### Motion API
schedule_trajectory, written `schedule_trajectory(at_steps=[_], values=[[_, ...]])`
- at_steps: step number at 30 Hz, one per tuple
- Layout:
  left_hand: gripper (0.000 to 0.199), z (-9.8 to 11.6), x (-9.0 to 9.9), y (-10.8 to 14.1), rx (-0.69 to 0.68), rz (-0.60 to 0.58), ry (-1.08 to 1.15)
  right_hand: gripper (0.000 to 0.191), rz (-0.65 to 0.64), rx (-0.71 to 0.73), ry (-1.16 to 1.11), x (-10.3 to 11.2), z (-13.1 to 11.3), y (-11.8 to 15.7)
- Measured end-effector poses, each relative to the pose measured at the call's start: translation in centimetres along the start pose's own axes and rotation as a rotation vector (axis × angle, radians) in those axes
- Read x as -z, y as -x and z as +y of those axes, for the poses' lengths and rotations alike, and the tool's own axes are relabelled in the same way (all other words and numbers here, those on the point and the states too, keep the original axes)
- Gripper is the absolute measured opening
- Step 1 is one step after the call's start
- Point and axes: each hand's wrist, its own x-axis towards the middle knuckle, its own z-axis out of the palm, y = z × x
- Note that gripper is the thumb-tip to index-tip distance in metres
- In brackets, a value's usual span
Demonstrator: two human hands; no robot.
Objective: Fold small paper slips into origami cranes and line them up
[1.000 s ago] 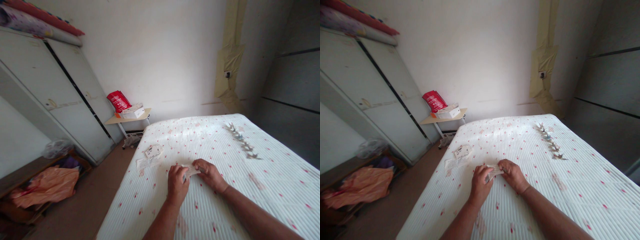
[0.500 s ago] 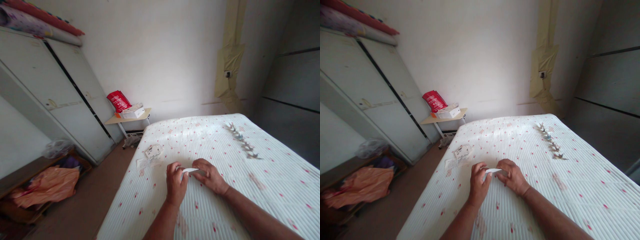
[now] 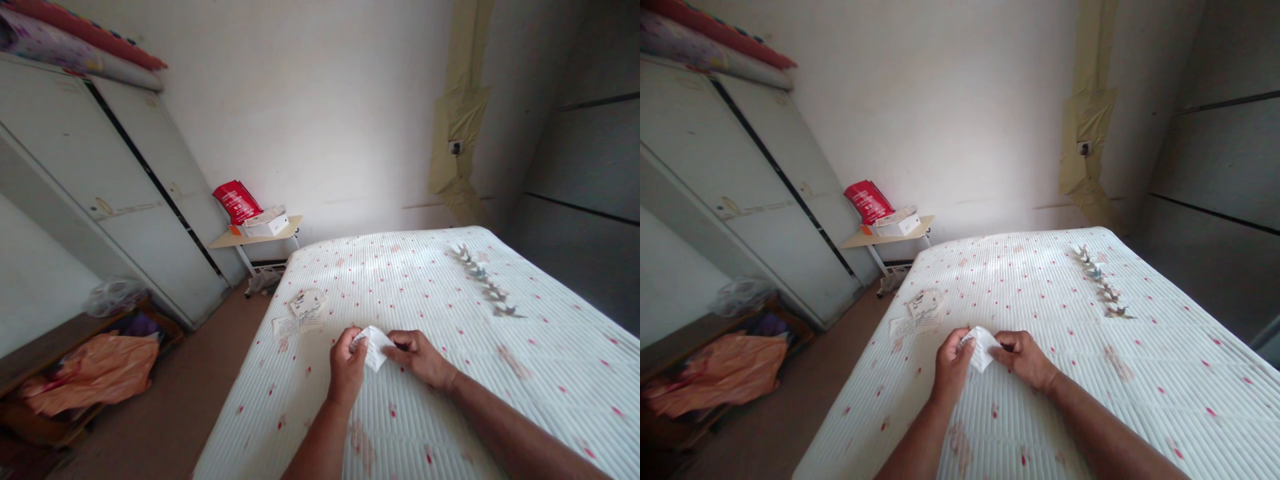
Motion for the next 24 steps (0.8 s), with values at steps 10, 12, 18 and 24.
schedule_trajectory(at_steps=[10,12,18,24], values=[[0.027,0.5,-0.5,0.5,-0.072,-0.192,-0.046,0.033,0.123,0.028,-0.241,0.7,-0.3,-0.6],[0.03,0.4,-0.6,0.5,-0.092,-0.164,-0.121,0.022,0.108,0.002,-0.174,0.7,0.1,-0.6],[0.033,0.3,0.0,0.1,-0.315,0.149,-0.387,0.012,0.266,-0.021,-0.127,0.5,0.7,-0.9],[0.023,1.6,-0.8,0.9,-0.484,-0.019,-0.614,0.014,0.406,-0.041,-0.068,0.7,0.3,-1.1]])
